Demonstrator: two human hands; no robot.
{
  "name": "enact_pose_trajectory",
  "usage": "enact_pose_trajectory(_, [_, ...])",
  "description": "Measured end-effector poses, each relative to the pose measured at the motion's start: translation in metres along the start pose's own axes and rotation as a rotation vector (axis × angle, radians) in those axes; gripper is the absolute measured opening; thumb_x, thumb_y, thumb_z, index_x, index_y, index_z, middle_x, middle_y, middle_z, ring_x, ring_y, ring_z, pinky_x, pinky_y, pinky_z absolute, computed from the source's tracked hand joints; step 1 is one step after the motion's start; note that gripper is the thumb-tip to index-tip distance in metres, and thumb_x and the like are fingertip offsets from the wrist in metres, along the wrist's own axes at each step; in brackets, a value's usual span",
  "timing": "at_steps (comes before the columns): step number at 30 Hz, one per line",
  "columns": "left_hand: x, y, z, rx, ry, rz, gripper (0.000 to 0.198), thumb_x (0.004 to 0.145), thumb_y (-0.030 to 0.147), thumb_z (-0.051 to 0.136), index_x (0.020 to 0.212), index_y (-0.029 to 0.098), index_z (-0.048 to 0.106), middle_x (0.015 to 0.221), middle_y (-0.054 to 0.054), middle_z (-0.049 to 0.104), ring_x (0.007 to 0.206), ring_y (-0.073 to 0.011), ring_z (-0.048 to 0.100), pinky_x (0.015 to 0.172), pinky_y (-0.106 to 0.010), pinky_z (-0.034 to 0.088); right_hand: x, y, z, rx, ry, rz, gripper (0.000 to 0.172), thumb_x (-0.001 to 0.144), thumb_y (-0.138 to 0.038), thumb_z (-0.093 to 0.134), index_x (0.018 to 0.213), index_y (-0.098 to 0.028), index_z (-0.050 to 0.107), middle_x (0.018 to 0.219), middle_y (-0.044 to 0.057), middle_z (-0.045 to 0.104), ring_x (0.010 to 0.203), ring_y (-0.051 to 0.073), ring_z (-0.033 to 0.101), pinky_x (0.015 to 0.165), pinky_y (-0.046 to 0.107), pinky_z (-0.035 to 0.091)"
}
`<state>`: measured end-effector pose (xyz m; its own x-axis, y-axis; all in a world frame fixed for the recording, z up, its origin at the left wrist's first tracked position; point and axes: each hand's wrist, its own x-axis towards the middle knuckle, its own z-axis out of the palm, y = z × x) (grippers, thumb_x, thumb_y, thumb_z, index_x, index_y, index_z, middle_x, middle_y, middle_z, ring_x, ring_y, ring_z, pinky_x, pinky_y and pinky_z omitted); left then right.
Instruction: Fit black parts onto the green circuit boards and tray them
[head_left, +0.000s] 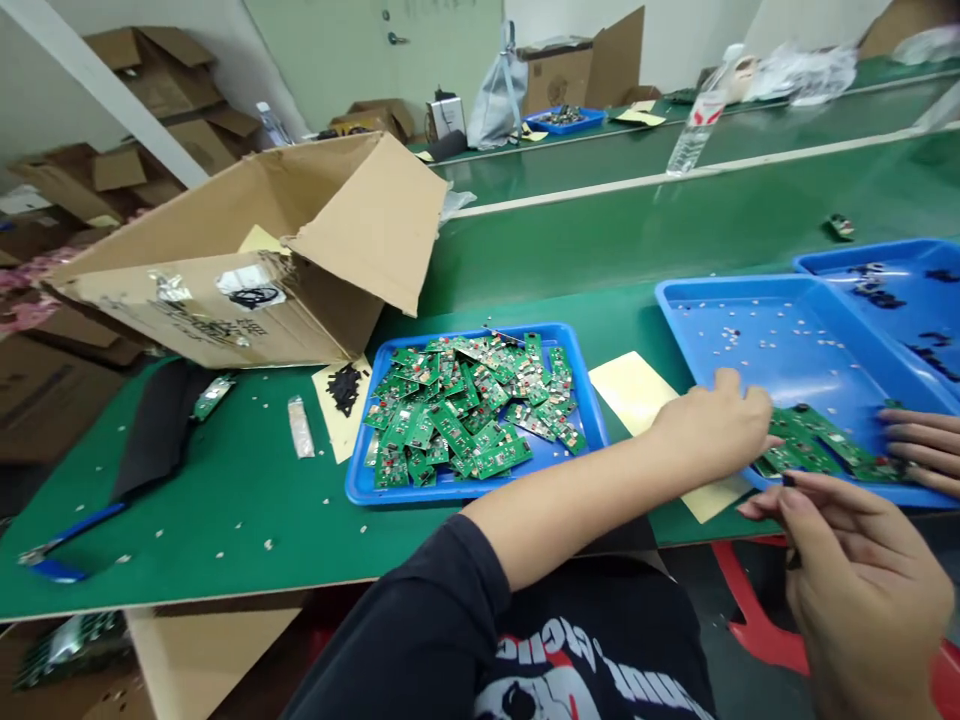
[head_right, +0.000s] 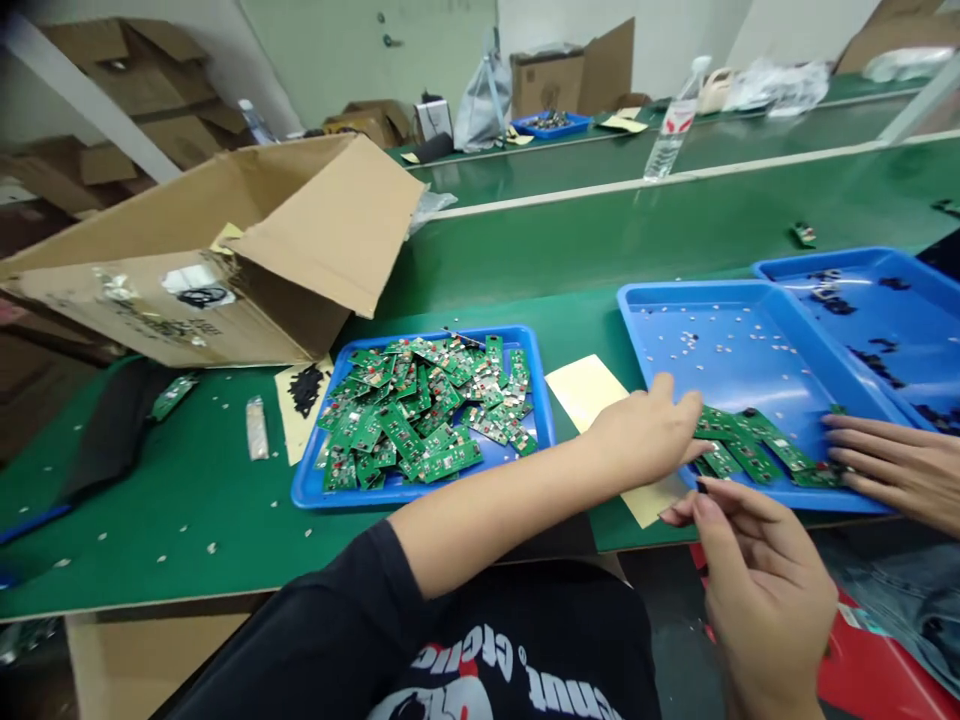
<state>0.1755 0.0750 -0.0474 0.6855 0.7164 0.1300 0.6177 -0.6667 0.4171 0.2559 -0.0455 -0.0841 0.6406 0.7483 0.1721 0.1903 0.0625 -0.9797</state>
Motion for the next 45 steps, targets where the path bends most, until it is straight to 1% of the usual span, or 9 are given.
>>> enact_pose_trajectory(3, [-0.036,-0.03,-0.037,0.082,0.044,-0.081,0.015,0.091,0.022,0.054,0.099,0.012,0.061,0.104,-0.013,0.062,0.088,-0.0249,0.069,0.066,-0.032,0.056,-0.002,0.003,0.006,-0.011,-0.005,0.042,0.015,0.074,-0.033,0.077,0.087,-0.027,0.072,0.069,0.003,0.069,0.06,0.018,0.067,0.058,0.028,0.057])
enact_pose_trajectory(4, [-0.049,-0.044,-0.049,0.169,0.08,-0.219,0.01,0.09,0.019,0.055,0.095,0.014,0.062,0.1,-0.01,0.062,0.088,-0.0226,0.067,0.071,-0.031,0.055,-0.004,0.003,0.009,-0.012,-0.02,0.048,0.018,0.076,-0.035,0.076,0.091,-0.026,0.071,0.071,0.001,0.069,0.062,0.018,0.067,0.061,0.031,0.058])
enact_pose_trajectory(7, [-0.087,-0.085,-0.076,0.295,0.16,-0.509,0.02,0.09,0.027,0.059,0.095,0.007,0.06,0.101,-0.019,0.059,0.1,-0.0337,0.059,0.08,-0.044,0.052,-0.009,0.006,0.021,-0.025,-0.123,0.029,0.021,0.08,-0.036,0.072,0.096,-0.024,0.068,0.074,0.001,0.068,0.065,0.02,0.067,0.062,0.035,0.058])
enact_pose_trajectory(11, [-0.115,-0.114,-0.074,0.34,0.178,-0.672,0.036,0.084,0.037,0.068,0.095,0.004,0.06,0.101,-0.022,0.057,0.101,-0.038,0.055,0.081,-0.048,0.049,-0.012,0.007,0.039,-0.033,-0.243,-0.07,0.016,0.082,-0.035,0.069,0.092,-0.022,0.067,0.071,0.001,0.069,0.063,0.018,0.069,0.058,0.03,0.058])
enact_pose_trajectory(15, [-0.122,-0.121,-0.065,0.26,0.215,-0.673,0.025,0.081,0.021,0.071,0.098,0.005,0.063,0.104,-0.018,0.058,0.101,-0.0328,0.057,0.086,-0.043,0.049,-0.013,0.002,0.054,-0.008,-0.342,-0.16,0.011,0.084,-0.03,0.066,0.091,-0.022,0.068,0.07,0.0,0.069,0.062,0.016,0.069,0.057,0.026,0.059])
enact_pose_trajectory(21, [-0.135,-0.134,-0.085,0.01,0.36,-0.657,0.024,0.082,0.013,0.059,0.103,0.011,0.069,0.095,-0.011,0.067,0.09,-0.0251,0.064,0.087,-0.038,0.051,-0.014,-0.006,0.065,-0.005,-0.418,-0.234,0.01,0.087,-0.026,0.063,0.094,-0.02,0.068,0.072,0.002,0.069,0.063,0.016,0.069,0.06,0.027,0.06])
enact_pose_trajectory(30, [-0.168,-0.115,-0.102,-0.366,0.534,-0.636,0.024,0.078,0.019,0.055,0.093,0.016,0.075,0.069,-0.002,0.064,0.054,-0.0123,0.054,0.052,-0.024,0.045,-0.013,-0.022,0.084,-0.024,-0.528,-0.389,0.01,0.09,-0.02,0.057,0.096,-0.019,0.065,0.07,0.002,0.069,0.062,0.014,0.068,0.059,0.026,0.059])
enact_pose_trajectory(37, [-0.169,-0.085,-0.095,-1.069,0.552,-0.567,0.023,0.067,0.021,0.076,0.088,0.016,0.068,0.071,0.0,0.062,0.064,-0.0101,0.056,0.058,-0.02,0.047,-0.011,-0.053,0.096,-0.049,-0.642,-0.562,0.017,0.09,-0.015,0.055,0.104,-0.022,0.063,0.078,0.001,0.068,0.068,0.012,0.068,0.065,0.024,0.058])
enact_pose_trajectory(45, [-0.163,-0.061,-0.091,-1.08,0.53,-0.494,0.016,0.076,0.017,0.066,0.09,0.017,0.073,0.077,-0.003,0.068,0.063,-0.0108,0.059,0.054,-0.021,0.05,0.001,-0.076,0.097,-0.117,-0.831,-0.847,0.055,0.092,-0.01,0.05,0.142,-0.025,0.033,0.085,0.0,0.069,0.072,0.013,0.069,0.072,0.028,0.059])
